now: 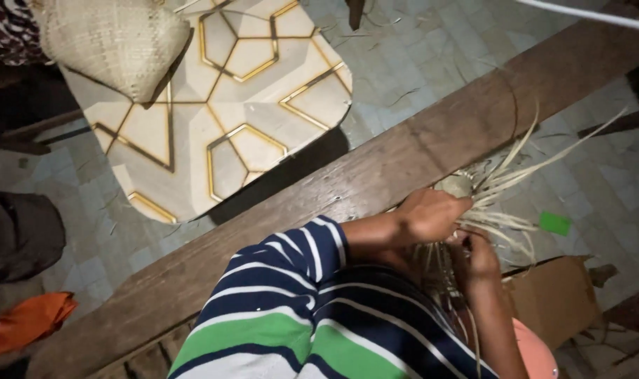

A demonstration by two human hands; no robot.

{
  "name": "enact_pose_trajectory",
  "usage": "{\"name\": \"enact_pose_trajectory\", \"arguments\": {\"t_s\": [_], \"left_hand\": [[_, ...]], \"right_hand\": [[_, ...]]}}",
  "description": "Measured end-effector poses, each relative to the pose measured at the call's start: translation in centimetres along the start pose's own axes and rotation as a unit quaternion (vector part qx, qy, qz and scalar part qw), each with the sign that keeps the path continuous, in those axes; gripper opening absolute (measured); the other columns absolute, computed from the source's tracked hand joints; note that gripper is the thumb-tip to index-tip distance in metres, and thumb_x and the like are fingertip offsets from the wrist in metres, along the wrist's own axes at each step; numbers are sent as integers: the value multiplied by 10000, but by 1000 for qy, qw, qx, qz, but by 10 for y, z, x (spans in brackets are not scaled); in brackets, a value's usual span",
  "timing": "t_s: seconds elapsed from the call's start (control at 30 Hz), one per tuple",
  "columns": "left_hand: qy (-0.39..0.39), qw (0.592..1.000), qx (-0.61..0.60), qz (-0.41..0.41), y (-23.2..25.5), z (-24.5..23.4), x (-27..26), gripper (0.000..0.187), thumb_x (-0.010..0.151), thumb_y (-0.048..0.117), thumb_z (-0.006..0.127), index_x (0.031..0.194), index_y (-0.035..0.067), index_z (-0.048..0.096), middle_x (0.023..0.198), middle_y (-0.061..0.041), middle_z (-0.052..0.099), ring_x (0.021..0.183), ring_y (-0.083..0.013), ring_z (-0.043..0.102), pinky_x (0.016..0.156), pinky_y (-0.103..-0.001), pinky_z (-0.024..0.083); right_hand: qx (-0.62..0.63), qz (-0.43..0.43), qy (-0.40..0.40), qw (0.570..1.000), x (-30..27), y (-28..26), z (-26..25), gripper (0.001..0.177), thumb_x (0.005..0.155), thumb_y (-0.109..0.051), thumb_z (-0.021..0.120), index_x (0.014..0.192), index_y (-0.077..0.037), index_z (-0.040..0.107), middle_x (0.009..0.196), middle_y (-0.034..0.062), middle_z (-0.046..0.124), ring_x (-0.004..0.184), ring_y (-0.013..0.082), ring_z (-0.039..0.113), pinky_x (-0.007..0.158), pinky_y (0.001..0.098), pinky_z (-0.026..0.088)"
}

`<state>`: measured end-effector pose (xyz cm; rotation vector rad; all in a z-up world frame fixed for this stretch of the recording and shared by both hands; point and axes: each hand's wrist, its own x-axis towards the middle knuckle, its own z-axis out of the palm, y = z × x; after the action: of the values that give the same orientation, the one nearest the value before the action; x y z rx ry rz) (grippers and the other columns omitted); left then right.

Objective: Weaving dried palm strips to create a basket or mat structure.

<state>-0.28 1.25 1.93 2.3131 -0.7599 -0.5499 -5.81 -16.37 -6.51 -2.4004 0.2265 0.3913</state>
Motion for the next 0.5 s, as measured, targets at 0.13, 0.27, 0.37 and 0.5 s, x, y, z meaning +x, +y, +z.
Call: {"name": "enact_pose_trajectory", "arguments": {"t_s": [0.13,0.27,0.37,0.5], "left_hand": [[1,1000,-9,-12,-10,16,7,318,767,262,525,1048,112,513,889,-190,647,906,-380,623,780,-492,499],[48,998,-33,-2,-36,55,31,294,786,250,493,1068,168,489,887,-161,647,909,-363,620,790,-467,504],[84,992,-97,19,-41,52,36,278,824,275,442,1072,158,486,893,-182,634,902,-383,607,788,-479,497],[150,977,-134,76,-46,33,36,345,871,233,438,1151,33,433,942,-325,584,928,-481,560,818,-582,440]], "right_hand": [[-49,23,-31,998,-3,21,29,399,828,-489,533,963,-120,606,883,204,645,970,373,579,865,507,441],[-57,30,-92,994,-27,-15,30,533,748,-490,494,797,32,591,759,259,625,851,423,597,758,529,434],[-139,1,-85,987,-31,-48,21,592,814,-509,430,701,47,600,679,251,618,801,404,617,708,520,451],[-291,-86,-55,951,-12,-14,33,490,842,-462,419,721,-23,602,650,176,606,772,350,642,663,471,509]]}}
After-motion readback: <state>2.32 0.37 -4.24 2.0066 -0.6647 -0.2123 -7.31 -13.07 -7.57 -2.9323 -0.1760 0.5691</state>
